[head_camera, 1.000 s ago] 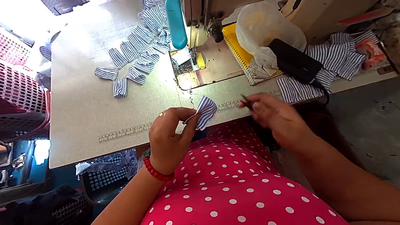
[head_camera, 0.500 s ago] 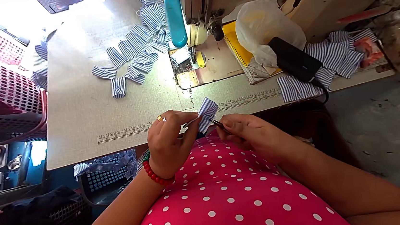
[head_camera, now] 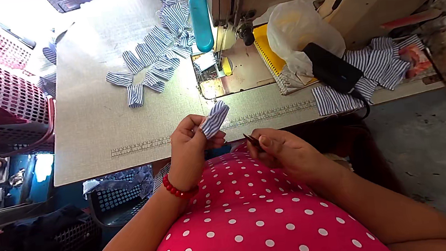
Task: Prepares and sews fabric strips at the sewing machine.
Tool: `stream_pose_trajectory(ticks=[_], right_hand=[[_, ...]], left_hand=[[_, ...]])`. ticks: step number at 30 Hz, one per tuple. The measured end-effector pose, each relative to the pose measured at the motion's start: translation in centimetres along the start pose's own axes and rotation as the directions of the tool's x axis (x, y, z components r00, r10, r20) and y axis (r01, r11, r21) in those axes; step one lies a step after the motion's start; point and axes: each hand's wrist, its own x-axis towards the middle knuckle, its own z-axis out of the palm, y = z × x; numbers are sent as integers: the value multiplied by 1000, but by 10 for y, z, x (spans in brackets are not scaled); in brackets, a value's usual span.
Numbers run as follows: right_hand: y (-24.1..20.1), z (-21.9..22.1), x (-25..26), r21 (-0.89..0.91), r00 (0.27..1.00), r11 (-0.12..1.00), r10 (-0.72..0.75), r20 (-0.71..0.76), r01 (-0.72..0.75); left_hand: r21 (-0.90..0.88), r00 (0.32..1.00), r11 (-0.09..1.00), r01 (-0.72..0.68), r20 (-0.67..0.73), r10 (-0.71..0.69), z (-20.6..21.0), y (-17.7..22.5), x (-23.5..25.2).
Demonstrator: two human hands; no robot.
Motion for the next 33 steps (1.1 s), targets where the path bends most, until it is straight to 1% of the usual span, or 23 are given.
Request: stream_pose_trajectory(ticks=[1, 2, 4, 7, 11, 15, 18, 20, 23, 24, 25, 26, 27, 28, 29, 30, 31, 32, 33], right_hand=[[2, 2, 0, 18, 999, 999, 35, -3, -35], [3, 5, 1, 42, 998, 997, 68, -5, -68], [3, 9, 3, 86, 994, 991, 108, -16, -106], [2, 11, 6, 132, 991, 984, 126, -40, -120], [0, 12, 8, 153, 984, 977, 161, -74, -149], [1, 13, 8, 164, 981, 975, 168, -95, -151], [1, 14, 9, 155, 988, 983, 120, -101, -103], [2, 15, 9, 135, 994, 990, 54, -100, -41], [1, 14, 6, 85, 996, 995, -42, -78, 49], [-1, 11, 4, 47, 994, 997, -64, -89, 68], [-2, 7, 3, -38, 989, 996, -90, -119, 86], [-4, 0, 2, -188, 977, 977, -130, -167, 98], [-6, -10, 1, -406, 957, 910, -185, -223, 82], [-8, -21, 0, -642, 928, 766, -247, -280, 11], [-10, -32, -1, -820, 898, 558, -288, -334, -126], [-11, -41, -2, -896, 876, 365, -308, -372, -252], [-9, -50, -1, -918, 861, 206, -326, -390, -338], [-4, -59, 0, -920, 853, 69, -353, -384, -386], [2, -66, 0, -913, 851, -31, -377, -366, -407]], left_hand=[[-73, 997, 995, 75, 1, -75, 2, 1, -1], [-112, 993, 987, 115, 8, -115, 3, 1, -1], [-133, 990, 981, 138, 28, -136, 7, 1, -3], [-92, 997, 993, 67, 51, -63, 10, -1, -3], [67, 994, 994, -91, 74, 86, 10, -1, -5], [157, 987, 976, -150, 88, 137, 10, -2, -6], [245, 984, 955, -167, 95, 148, 9, -6, -5], [273, 985, 949, -159, 103, 135, 8, -9, -4], [304, 991, 944, -130, 71, 114, 6, -12, -1], [306, 992, 944, -126, 59, 113, 4, -12, -1], [306, 990, 942, -140, 56, 129, 2, -13, 0], [313, 985, 934, -173, 58, 163, 0, -15, 0], [325, 975, 919, -224, 68, 213, -3, -16, 2], [345, 961, 897, -277, 79, 266, -5, -18, 3], [367, 945, 871, -326, 91, 315, -7, -18, 4], [403, 928, 838, -368, 103, 358, -8, -17, 5], [443, 910, 799, -407, 122, 396, -9, -15, 6], [480, 890, 756, -445, 147, 431, -11, -13, 6], [509, 870, 714, -481, 177, 461, -11, -11, 6]])
